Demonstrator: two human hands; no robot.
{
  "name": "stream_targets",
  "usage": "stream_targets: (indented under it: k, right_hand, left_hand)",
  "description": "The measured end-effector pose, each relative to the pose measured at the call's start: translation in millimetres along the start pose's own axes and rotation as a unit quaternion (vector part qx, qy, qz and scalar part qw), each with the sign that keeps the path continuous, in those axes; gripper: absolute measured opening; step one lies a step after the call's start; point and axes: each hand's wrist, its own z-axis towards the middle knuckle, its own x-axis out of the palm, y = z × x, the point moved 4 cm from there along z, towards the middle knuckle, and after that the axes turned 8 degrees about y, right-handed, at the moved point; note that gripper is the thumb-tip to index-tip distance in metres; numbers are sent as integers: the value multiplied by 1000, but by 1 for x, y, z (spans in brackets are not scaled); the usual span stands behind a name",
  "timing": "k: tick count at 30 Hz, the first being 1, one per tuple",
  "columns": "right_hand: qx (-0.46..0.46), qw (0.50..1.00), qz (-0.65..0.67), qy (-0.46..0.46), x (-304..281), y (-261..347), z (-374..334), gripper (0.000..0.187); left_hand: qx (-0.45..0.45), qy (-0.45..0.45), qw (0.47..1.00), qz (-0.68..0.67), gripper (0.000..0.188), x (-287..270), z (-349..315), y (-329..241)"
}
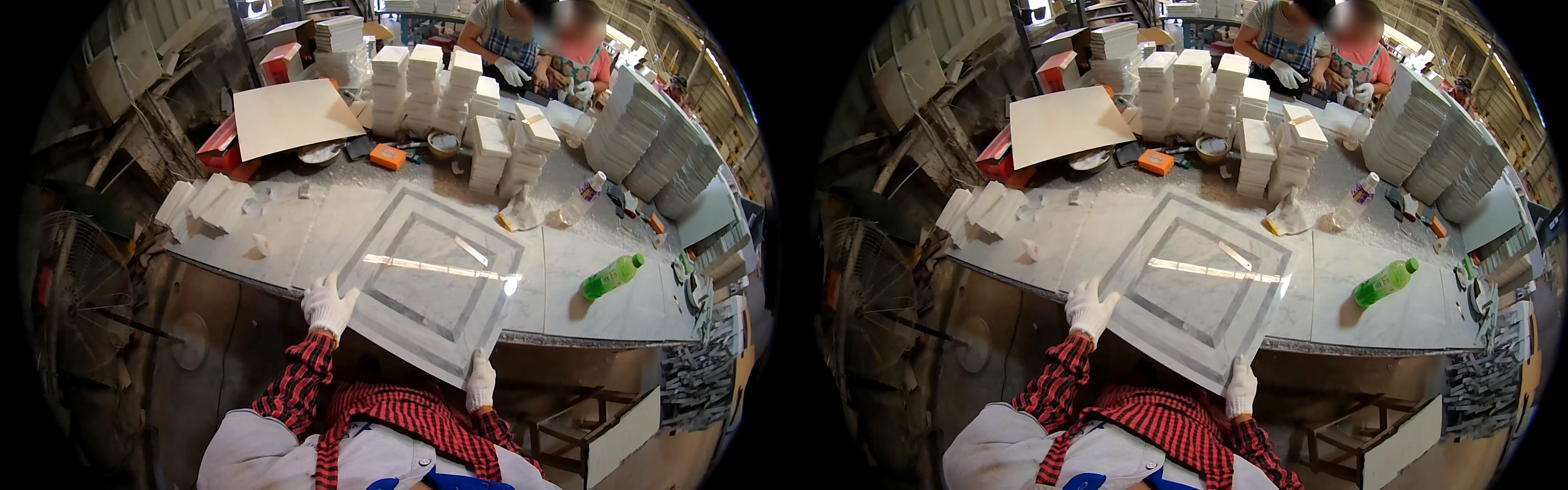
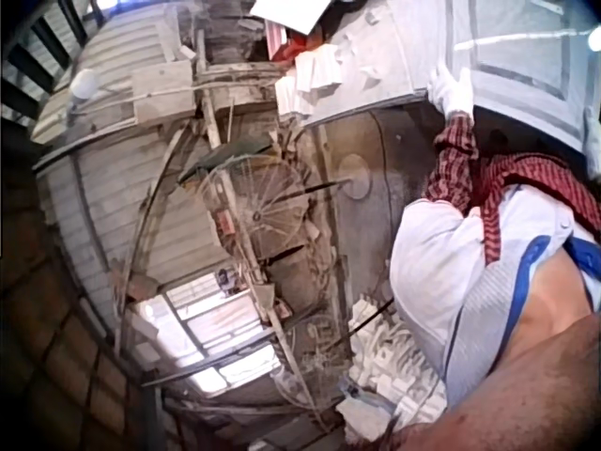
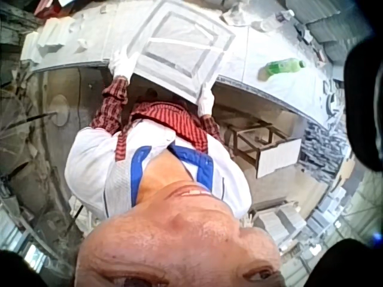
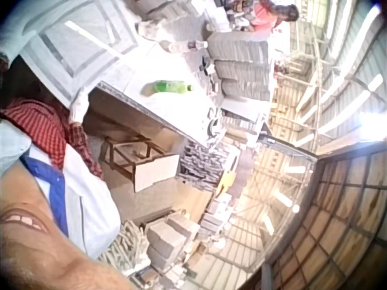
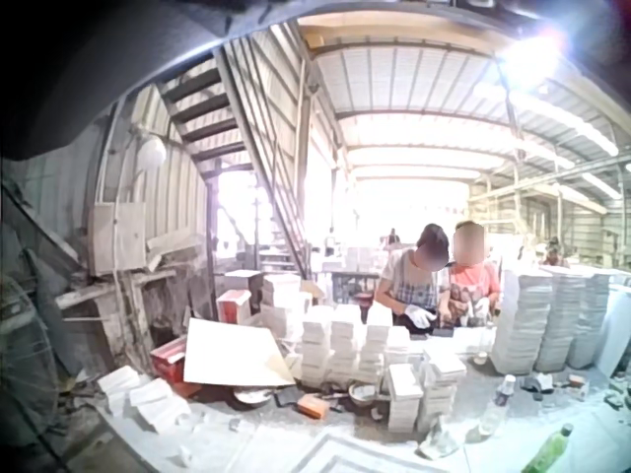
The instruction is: The person uses a metal scraper to remove a white residue from the surface of a square tile. They repeatedly scrape the tile's surface and edges, occasionally lifting the tile to inspect the progress. The task is performed at a workbench in a workshop setting.
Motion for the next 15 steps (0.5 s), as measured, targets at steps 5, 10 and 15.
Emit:
stream_targets:
  k: [5, 10, 15]
  right_hand:
    - [16, 999, -22, 35, -15, 1, -1, 50]
    - [-5, 1000, 17, 23, -16, -8, 5, 48]
    - [-24, 999, 12, 23, -14, -4, 5, 47]
  left_hand:
    - [3, 2, 1000, -26, 70, -6, -30, 10]
    - [8, -27, 999, -16, 68, -2, -34, 8]
    - [32, -74, 996, -25, 67, 13, -33, 14]
